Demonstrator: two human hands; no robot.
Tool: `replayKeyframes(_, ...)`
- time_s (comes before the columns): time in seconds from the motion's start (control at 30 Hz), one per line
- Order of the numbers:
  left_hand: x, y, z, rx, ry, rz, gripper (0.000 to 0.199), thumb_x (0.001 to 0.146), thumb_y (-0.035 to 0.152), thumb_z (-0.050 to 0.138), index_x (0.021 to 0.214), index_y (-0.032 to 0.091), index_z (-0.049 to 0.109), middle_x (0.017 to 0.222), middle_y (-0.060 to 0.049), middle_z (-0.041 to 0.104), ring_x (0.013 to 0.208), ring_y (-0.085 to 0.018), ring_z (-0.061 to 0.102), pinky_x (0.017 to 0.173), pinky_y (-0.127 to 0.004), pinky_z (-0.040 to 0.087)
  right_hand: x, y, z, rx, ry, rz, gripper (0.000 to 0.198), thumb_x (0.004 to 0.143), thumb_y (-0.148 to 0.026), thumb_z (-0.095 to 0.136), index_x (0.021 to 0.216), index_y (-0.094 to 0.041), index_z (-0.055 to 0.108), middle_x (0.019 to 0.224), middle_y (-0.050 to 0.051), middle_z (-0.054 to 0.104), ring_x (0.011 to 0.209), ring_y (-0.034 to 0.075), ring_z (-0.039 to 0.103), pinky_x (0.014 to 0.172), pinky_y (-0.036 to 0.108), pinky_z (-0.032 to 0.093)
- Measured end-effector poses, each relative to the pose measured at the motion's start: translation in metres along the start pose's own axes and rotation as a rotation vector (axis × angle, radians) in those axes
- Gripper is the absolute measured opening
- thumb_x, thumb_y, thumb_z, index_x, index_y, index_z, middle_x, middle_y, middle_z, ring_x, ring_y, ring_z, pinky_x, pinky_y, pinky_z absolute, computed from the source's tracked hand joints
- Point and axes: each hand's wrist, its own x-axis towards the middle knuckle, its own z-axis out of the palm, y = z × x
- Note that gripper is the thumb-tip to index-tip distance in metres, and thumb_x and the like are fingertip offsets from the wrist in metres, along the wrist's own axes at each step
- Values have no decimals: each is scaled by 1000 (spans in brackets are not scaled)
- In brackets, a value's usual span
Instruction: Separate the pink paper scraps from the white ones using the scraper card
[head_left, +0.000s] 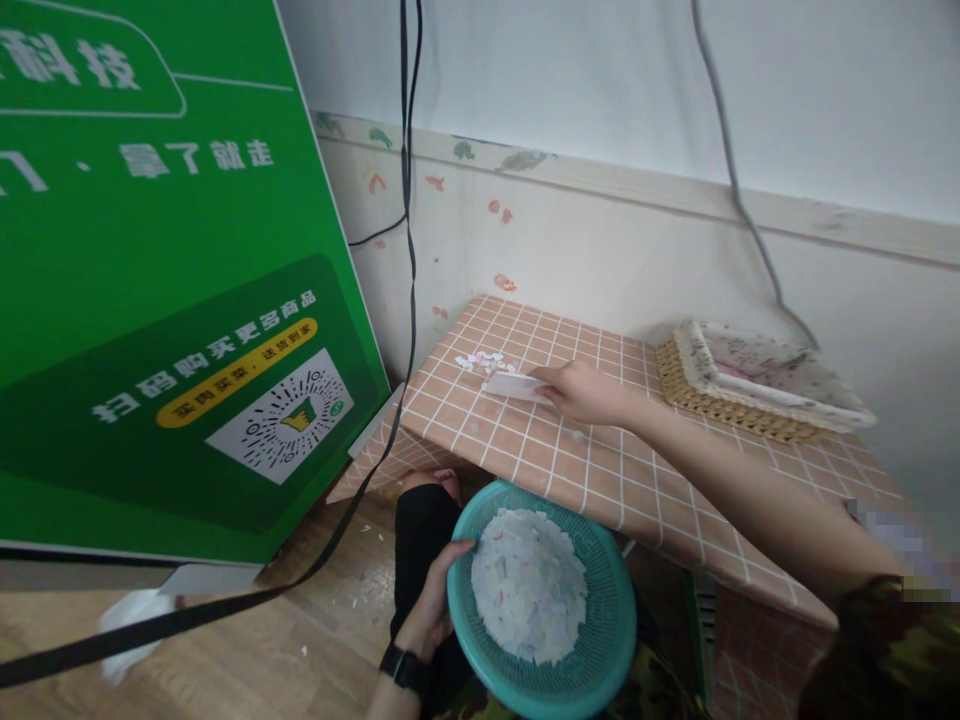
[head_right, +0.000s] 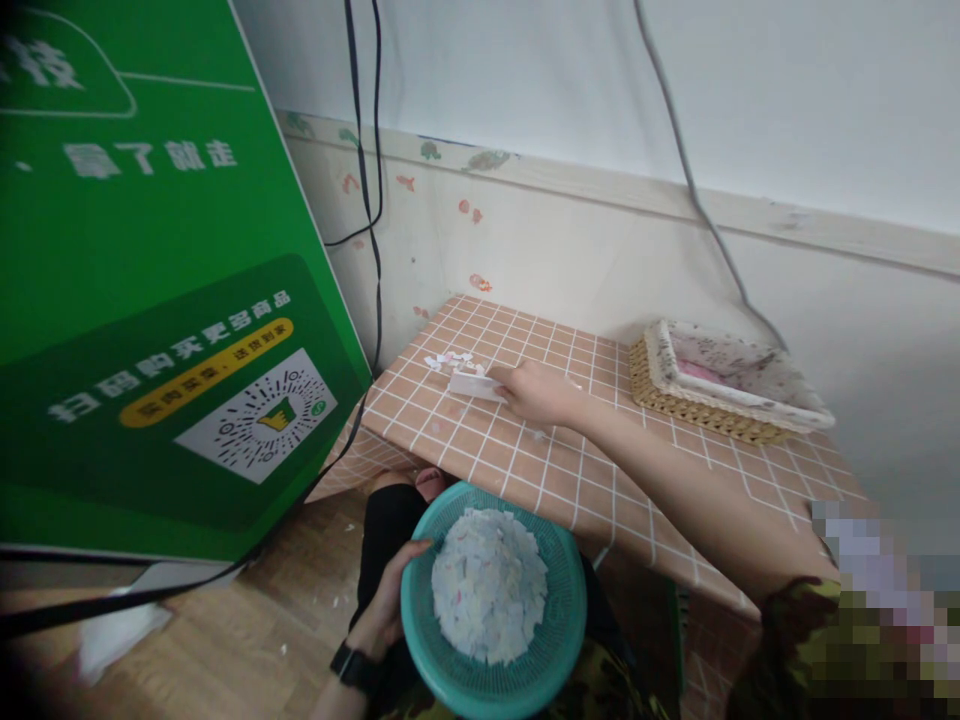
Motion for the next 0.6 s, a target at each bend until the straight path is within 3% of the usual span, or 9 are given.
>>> replayKeyframes(0.3, -2, 2, 4, -4, -28, 3, 30, 77, 32, 60, 91, 7, 68, 78, -12, 75, 70, -25, 69, 77, -36, 49, -3, -7, -14, 128, -76, -141, 28, 85, -16, 44, 106, -18, 63, 73, 4, 65, 61, 13, 54, 57, 25, 33)
replayKeyframes(0.43, -1, 2, 5, -11, -12, 18, 26, 77, 30, 61, 87, 7, 68, 76, -12, 75, 69, -24, 68, 76, -36, 49, -14, -28, -17, 162, 35, -40, 35, 87, -20, 44, 119, -17, 58, 78, 6, 68, 62, 15, 57, 59, 26, 37)
replayKeyframes(0.53, -1, 2, 5, -4, -8, 22, 25, 76, 30, 62, 88, 8, 68, 78, -11, 75, 70, -23, 68, 77, -36, 49, -16, -61, -1, 321, 180, 71, 41, 88, -25, 45, 128, -17, 51, 102, 9, 69, 72, 17, 62, 65, 28, 43)
replayKeyframes(0.6, -1, 2, 4, 6, 2, 17, 26, 76, 30, 62, 89, 8, 68, 78, -11, 76, 69, -23, 68, 77, -36, 49, -13, -83, 16, 455, 220, 114, 41, 88, -25, 44, 128, -18, 51, 107, 9, 68, 83, 20, 63, 71, 30, 45)
